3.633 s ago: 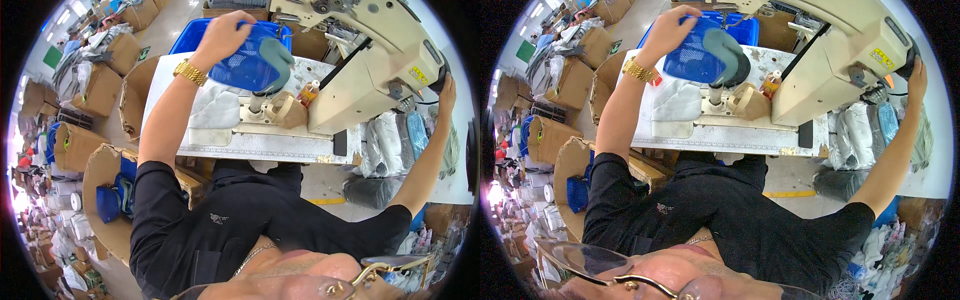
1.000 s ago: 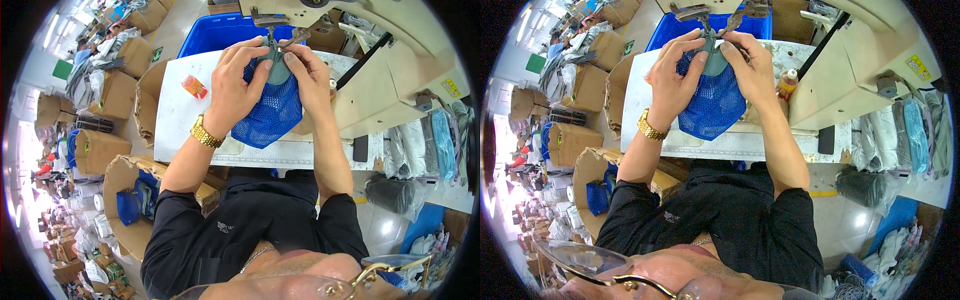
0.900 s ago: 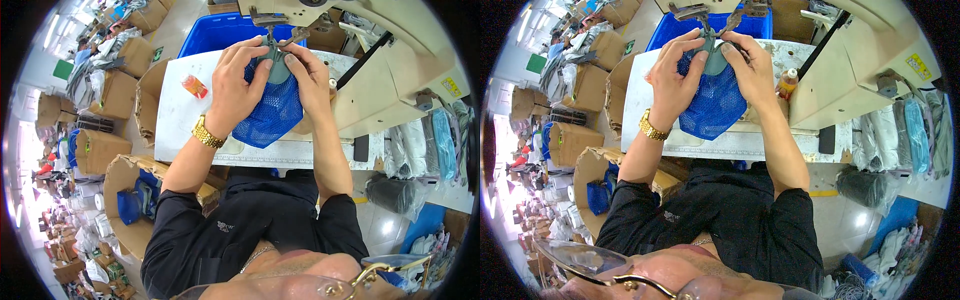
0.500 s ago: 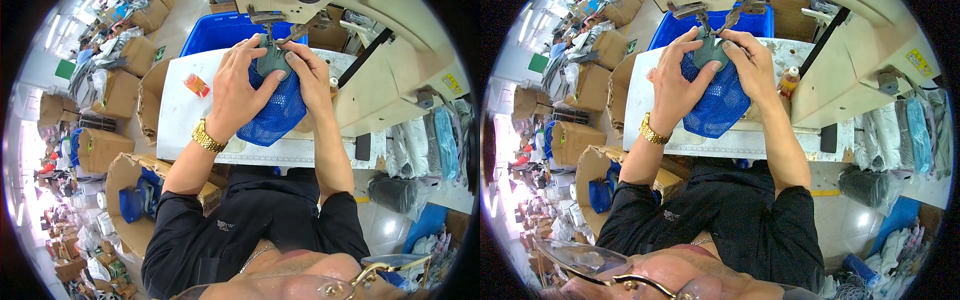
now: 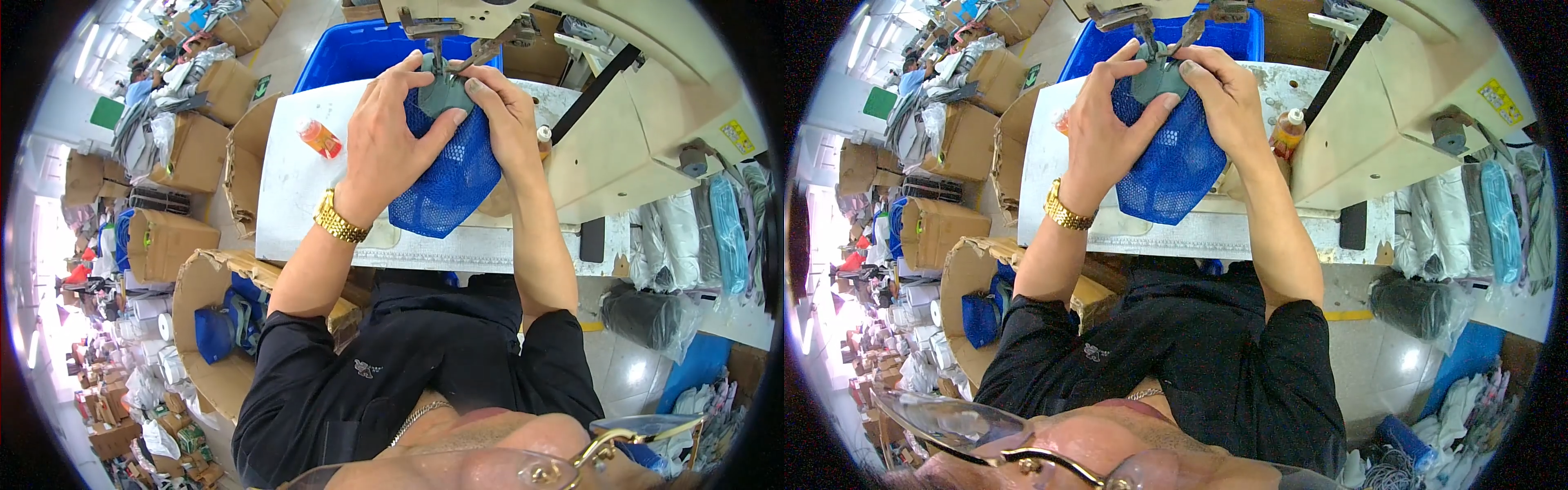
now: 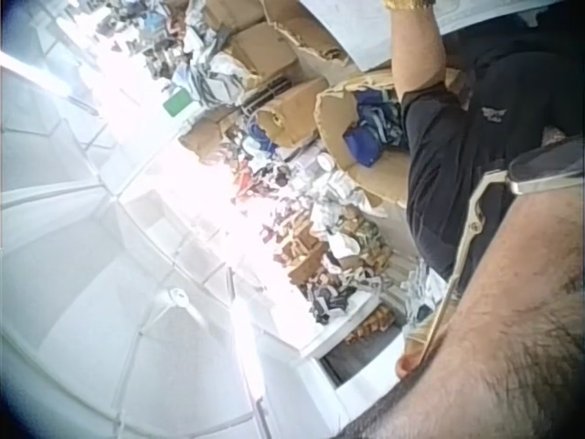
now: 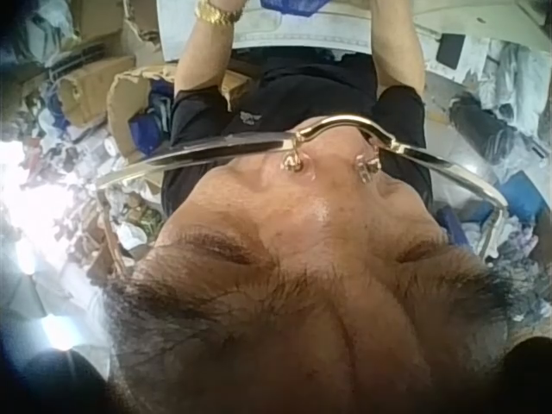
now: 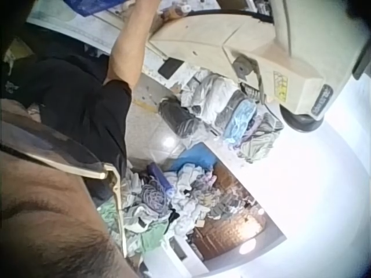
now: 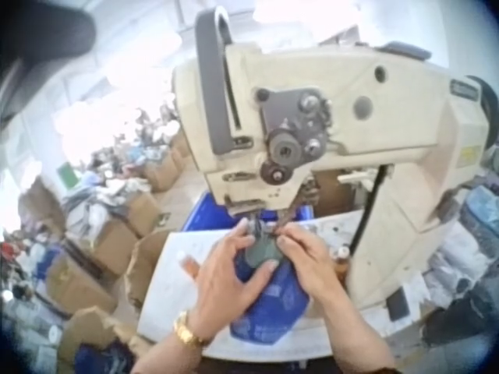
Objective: Sewing mesh and leather components together using an industrial sewing machine.
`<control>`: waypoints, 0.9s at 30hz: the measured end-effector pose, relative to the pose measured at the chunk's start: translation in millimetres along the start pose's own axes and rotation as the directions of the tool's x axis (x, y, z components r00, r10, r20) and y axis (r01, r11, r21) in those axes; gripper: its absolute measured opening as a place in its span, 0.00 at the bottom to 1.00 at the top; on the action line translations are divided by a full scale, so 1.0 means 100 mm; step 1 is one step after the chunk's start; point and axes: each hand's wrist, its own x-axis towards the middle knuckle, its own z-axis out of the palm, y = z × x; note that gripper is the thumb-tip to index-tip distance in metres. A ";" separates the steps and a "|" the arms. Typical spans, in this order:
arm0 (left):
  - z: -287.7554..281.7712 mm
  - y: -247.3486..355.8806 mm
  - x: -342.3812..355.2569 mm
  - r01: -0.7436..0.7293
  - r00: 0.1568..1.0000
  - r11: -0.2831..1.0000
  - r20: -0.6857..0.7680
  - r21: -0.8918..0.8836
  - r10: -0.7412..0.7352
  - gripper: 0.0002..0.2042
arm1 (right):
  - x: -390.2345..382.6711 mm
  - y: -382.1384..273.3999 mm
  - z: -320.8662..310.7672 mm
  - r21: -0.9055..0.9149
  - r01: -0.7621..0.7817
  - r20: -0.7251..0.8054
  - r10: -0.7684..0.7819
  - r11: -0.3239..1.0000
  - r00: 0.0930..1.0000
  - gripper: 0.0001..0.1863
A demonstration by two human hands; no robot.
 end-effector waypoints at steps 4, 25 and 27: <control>0.00 -0.08 0.05 0.035 0.999 0.995 0.008 -0.096 -0.034 0.21 | -0.02 -0.01 -0.01 -0.053 0.002 0.014 -0.002 0.999 1.000 0.13; 0.01 -0.33 0.15 0.095 0.991 0.920 0.119 -0.381 -0.053 0.20 | -0.34 -1.21 -0.97 -0.349 0.292 0.003 -0.311 0.890 0.951 0.19; 0.05 -0.32 0.19 0.096 0.990 0.911 0.137 -0.401 -0.043 0.20 | -0.36 -1.48 -1.15 -0.530 0.305 -0.078 -0.404 0.791 0.912 0.19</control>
